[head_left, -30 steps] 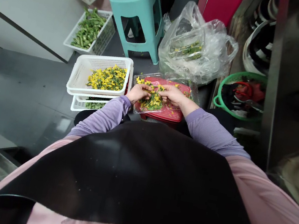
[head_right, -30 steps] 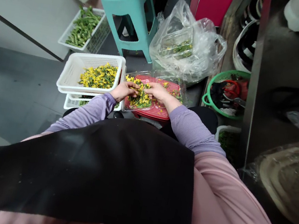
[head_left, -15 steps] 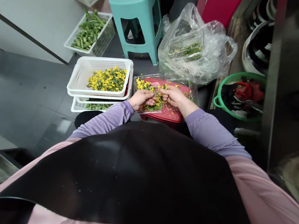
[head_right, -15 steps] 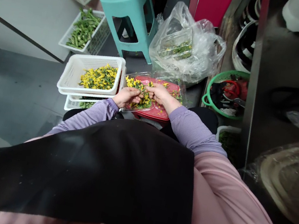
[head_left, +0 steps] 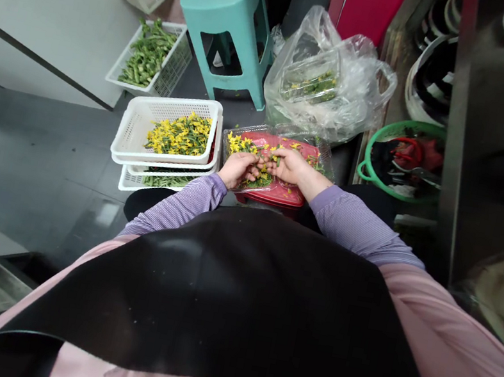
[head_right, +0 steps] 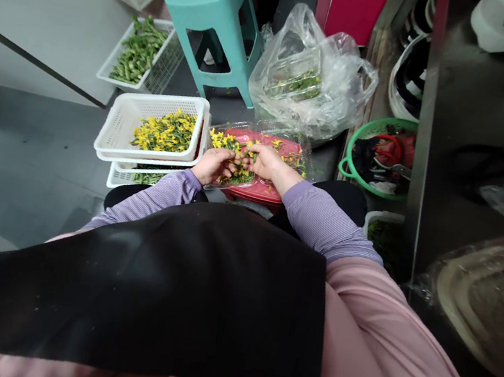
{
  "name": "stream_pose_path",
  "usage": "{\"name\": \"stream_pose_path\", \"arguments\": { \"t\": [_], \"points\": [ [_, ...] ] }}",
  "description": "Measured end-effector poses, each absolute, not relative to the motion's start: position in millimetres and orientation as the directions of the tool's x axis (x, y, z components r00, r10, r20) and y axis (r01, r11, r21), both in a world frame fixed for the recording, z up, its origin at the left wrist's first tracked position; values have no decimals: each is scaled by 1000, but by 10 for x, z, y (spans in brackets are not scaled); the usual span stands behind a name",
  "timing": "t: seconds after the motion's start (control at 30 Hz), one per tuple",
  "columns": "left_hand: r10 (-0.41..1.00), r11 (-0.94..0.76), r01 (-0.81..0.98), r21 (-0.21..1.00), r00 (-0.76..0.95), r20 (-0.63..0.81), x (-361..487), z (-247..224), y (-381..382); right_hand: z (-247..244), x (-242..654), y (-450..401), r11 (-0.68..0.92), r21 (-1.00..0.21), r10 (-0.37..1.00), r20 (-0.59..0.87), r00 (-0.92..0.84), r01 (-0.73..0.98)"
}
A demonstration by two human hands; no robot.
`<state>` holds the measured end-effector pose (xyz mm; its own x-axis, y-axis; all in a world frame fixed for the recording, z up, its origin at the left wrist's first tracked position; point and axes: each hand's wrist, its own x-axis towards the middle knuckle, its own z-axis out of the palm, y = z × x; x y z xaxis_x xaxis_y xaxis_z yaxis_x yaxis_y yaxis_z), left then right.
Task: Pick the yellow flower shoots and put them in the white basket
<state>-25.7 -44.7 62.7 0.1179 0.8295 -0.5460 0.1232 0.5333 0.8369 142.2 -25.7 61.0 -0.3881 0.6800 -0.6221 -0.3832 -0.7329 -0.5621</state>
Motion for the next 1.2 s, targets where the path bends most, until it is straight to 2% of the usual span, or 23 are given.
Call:
{"name": "stream_pose_path", "arguments": {
  "t": [0.07, 0.17, 0.23, 0.3, 0.4, 0.5, 0.6, 0.7, 0.8, 0.93, 1.0, 1.07, 1.13, 1.2],
  "points": [
    [875, 446, 385, 808, 4, -484, -300, 555, -431, 600, 1432, -244, -726, -592, 686, -658, -309, -351],
    [964, 191, 743, 641, -20, -264, -332, 519, -447, 544, 1404, -273, -700, -678, 713, -647, -270, -225],
    [983, 58, 855, 515, 40, -177, -303, 552, -486, 492, 1352, -326, -654, -734, 748, -591, -301, -184],
    [982, -18, 899, 437, 99, -163, -247, 598, -533, 453, 1293, -382, -597, -783, 787, -531, -315, -172],
    [967, -98, 903, 417, 185, -173, -191, 638, -578, 450, 1244, -427, -536, -834, 829, -492, -265, -129],
    [959, -98, 867, 488, 214, -187, -215, 648, -559, 493, 1275, -409, -461, -887, 869, -448, -209, -14],
    [973, 43, 751, 659, 119, -200, -258, 679, -485, 528, 1344, -370, -363, -910, 885, -404, -231, 201],
    [935, 216, 546, 810, 123, -332, -265, 737, -398, 556, 1392, -352, -308, -886, 860, -416, -297, 347],
    [895, 284, 461, 841, 186, -404, -268, 793, -327, 604, 1420, -348, -286, -886, 860, -406, -309, 366],
    [855, 261, 446, 856, 305, -419, -330, 804, -246, 640, 1481, -312, -223, -887, 856, -376, -353, 403],
    [827, 265, 428, 864, 360, -432, -378, 749, -189, 621, 1520, -275, -223, -907, 844, -364, -395, 358],
    [841, 234, 454, 860, 349, -413, -427, 643, -118, 590, 1558, -230, -271, -939, 858, -336, -390, 212],
    [892, 78, 581, 810, 323, -317, -466, 504, -51, 571, 1590, -187, -343, -939, 884, -324, -337, 5],
    [905, -181, 749, 637, 381, -191, -485, 362, -11, 582, 1614, -157, -410, -896, 889, -352, -293, -170]
  ]
}}
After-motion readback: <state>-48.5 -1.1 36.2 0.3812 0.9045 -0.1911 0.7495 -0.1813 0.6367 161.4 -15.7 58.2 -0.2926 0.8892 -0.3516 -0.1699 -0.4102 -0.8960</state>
